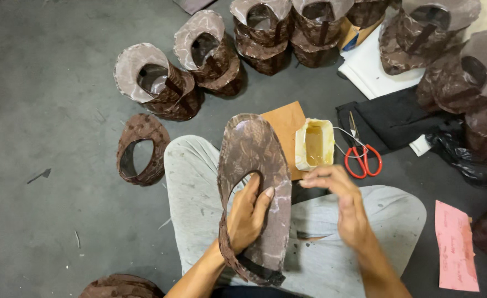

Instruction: The person sits cross-legged on the floor and works on a shoe upper, dipping their fingers into a container of yellowish adhesive and rubbing it along the edge of the upper, turning the upper to treat different sections. Finished shoe uppers are arranged on the floor around them.

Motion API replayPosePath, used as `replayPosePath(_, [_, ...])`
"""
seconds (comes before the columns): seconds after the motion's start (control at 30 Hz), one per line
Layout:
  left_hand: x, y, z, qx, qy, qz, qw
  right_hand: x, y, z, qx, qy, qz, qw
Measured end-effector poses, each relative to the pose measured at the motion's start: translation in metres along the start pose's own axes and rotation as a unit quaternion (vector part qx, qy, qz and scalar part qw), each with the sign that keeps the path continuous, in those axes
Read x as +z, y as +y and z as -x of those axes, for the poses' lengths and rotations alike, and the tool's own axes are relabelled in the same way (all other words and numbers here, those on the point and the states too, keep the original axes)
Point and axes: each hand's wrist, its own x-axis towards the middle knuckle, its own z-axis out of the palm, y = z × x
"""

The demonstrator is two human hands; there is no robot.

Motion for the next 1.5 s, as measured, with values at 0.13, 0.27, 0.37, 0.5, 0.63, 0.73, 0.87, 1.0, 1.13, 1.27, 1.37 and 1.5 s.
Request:
replayPosePath(0.13, [0.005, 0.01, -0.001, -0.001, -0.022, 0.03, 0.999, 0.012, -0.008, 0.008, -0.01, 0.003, -0.017, 1.0])
replayPosePath(0.27, [0.002, 0.011, -0.003, -0.03, 0.01, 0.006, 0.999, 0.017, -0.005, 0.011, -0.057, -0.006, 0.027, 0.998])
replayPosePath(0.37, [-0.002, 0.007, -0.006, 0.009, 0.04, -0.003, 0.999, 0.018, -0.007, 0.017, -0.1, -0.006, 0.082, 0.992])
replayPosePath(0.5, [0.001, 0.0, -0.003, -0.015, 0.016, -0.014, 1.0, 0.019, -0.011, 0.014, -0.117, 0.038, 0.127, 0.984])
replayPosePath(0.63, [0.011, -0.008, -0.001, -0.031, 0.006, 0.094, 0.995, 0.019, -0.016, 0.003, -0.116, 0.028, 0.207, 0.971])
replayPosePath(0.73, [0.005, -0.019, -0.003, -0.048, 0.033, -0.063, 0.996, 0.02, -0.017, 0.005, -0.166, 0.014, 0.199, 0.966])
replayPosePath(0.87, [-0.006, -0.036, -0.005, 0.007, 0.026, -0.142, 0.989, 0.015, 0.008, 0.002, -0.087, 0.044, 0.186, 0.978])
replayPosePath(1.0, [-0.003, -0.045, -0.002, -0.01, -0.02, 0.077, 0.997, 0.008, 0.069, -0.037, 0.082, 0.051, 0.295, 0.95])
replayPosePath(1.13, [-0.001, -0.043, 0.001, -0.1, 0.003, 0.132, 0.986, 0.003, 0.107, -0.068, 0.001, -0.03, 0.518, 0.855])
replayPosePath(1.27, [-0.013, -0.036, 0.003, -0.144, 0.01, 0.146, 0.979, -0.005, 0.096, -0.063, 0.101, -0.069, 0.504, 0.855])
replayPosePath(1.37, [-0.01, -0.03, 0.005, -0.155, -0.004, 0.172, 0.973, -0.008, 0.062, -0.042, 0.132, -0.06, 0.468, 0.871])
replayPosePath(1.5, [0.004, -0.023, 0.0, -0.109, -0.035, 0.223, 0.968, -0.005, 0.016, -0.015, 0.01, 0.017, 0.124, 0.992])
